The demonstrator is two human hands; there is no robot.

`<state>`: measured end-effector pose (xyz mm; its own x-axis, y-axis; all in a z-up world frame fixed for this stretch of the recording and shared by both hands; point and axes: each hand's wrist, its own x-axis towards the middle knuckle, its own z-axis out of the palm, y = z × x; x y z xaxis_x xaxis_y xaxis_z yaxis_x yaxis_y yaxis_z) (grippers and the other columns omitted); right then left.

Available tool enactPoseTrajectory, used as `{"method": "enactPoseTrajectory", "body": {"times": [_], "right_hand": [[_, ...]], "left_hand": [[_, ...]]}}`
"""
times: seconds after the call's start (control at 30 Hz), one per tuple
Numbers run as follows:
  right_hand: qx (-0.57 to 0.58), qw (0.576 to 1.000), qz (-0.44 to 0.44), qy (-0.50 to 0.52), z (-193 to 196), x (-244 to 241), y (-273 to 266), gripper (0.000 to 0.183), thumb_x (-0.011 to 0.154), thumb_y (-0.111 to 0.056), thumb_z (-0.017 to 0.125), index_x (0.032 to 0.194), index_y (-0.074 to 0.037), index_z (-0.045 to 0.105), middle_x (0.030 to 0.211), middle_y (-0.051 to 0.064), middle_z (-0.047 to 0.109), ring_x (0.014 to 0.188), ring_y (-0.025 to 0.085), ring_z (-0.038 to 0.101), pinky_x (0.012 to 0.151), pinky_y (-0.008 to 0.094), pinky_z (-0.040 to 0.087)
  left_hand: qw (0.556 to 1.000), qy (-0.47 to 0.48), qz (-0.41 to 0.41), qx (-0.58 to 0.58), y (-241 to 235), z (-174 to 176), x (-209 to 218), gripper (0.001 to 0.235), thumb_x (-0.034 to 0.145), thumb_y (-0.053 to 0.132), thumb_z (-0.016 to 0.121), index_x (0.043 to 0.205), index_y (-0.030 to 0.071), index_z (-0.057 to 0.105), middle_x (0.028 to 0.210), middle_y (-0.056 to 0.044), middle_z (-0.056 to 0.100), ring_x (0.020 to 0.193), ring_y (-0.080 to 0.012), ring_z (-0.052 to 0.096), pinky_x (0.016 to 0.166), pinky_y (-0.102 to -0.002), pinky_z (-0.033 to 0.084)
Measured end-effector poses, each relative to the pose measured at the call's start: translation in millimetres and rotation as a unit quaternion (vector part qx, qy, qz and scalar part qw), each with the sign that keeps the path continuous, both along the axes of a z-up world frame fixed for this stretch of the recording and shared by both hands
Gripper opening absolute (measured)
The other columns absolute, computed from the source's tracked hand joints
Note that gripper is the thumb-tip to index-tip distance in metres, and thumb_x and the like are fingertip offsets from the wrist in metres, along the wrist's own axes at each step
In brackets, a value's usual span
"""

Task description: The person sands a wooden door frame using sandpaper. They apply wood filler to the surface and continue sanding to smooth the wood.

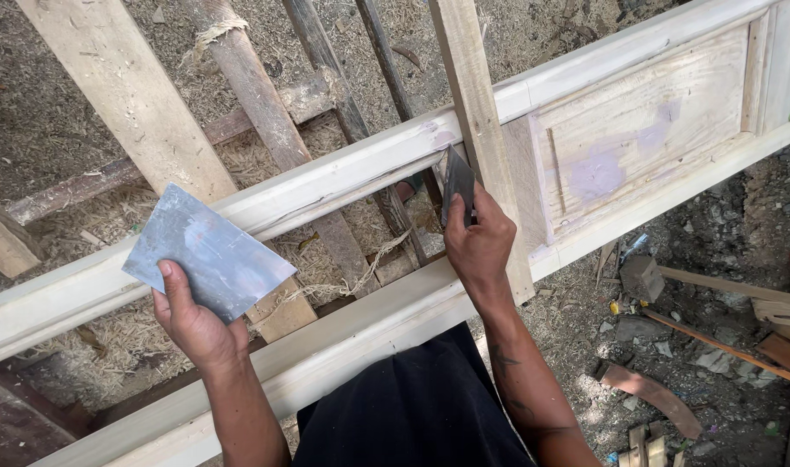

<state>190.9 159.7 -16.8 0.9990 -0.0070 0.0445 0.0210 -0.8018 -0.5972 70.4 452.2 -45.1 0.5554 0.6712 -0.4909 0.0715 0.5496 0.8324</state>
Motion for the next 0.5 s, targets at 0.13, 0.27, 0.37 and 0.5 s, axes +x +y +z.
{"method": "enactPoseTrajectory", "body": {"times": [0.13,0.27,0.37,0.5], "right_hand": [[-0.011,1.000,0.017,0.006,-1,-4,4,0.027,0.100,-0.003,0.066,0.126,0.002,0.069,0.090,0.017,0.076,0.074,0.019,0.077,0.054,0.030,0.058],[0.043,0.997,0.014,0.060,3,-7,8,0.029,0.099,-0.004,0.064,0.128,0.003,0.068,0.087,0.016,0.076,0.071,0.016,0.076,0.050,0.025,0.061],[0.095,0.986,-0.039,0.129,20,-17,1,0.026,0.098,-0.006,0.065,0.123,0.002,0.070,0.088,0.014,0.078,0.068,0.014,0.074,0.051,0.026,0.057],[0.257,0.965,0.000,0.060,35,-37,-6,0.020,0.102,-0.005,0.069,0.120,0.003,0.067,0.099,0.016,0.074,0.088,0.014,0.071,0.075,0.029,0.059]], "left_hand": [[1.000,-0.001,-0.010,-0.003,-3,-2,3,0.047,0.112,0.032,0.055,0.145,-0.001,0.051,0.133,-0.011,0.064,0.122,-0.0199,0.065,0.108,-0.038,0.055],[1.000,0.009,-0.027,0.002,-4,-1,4,0.047,0.112,0.033,0.053,0.144,-0.001,0.051,0.133,-0.012,0.064,0.124,-0.0209,0.065,0.110,-0.039,0.056],[0.999,-0.012,-0.037,-0.001,-6,2,8,0.048,0.112,0.033,0.053,0.147,-0.001,0.049,0.134,-0.013,0.063,0.124,-0.0228,0.065,0.110,-0.041,0.056],[0.993,-0.052,-0.064,-0.083,-22,-4,21,0.050,0.107,0.034,0.051,0.147,0.005,0.046,0.136,-0.011,0.063,0.126,-0.0230,0.064,0.109,-0.041,0.056]]}}
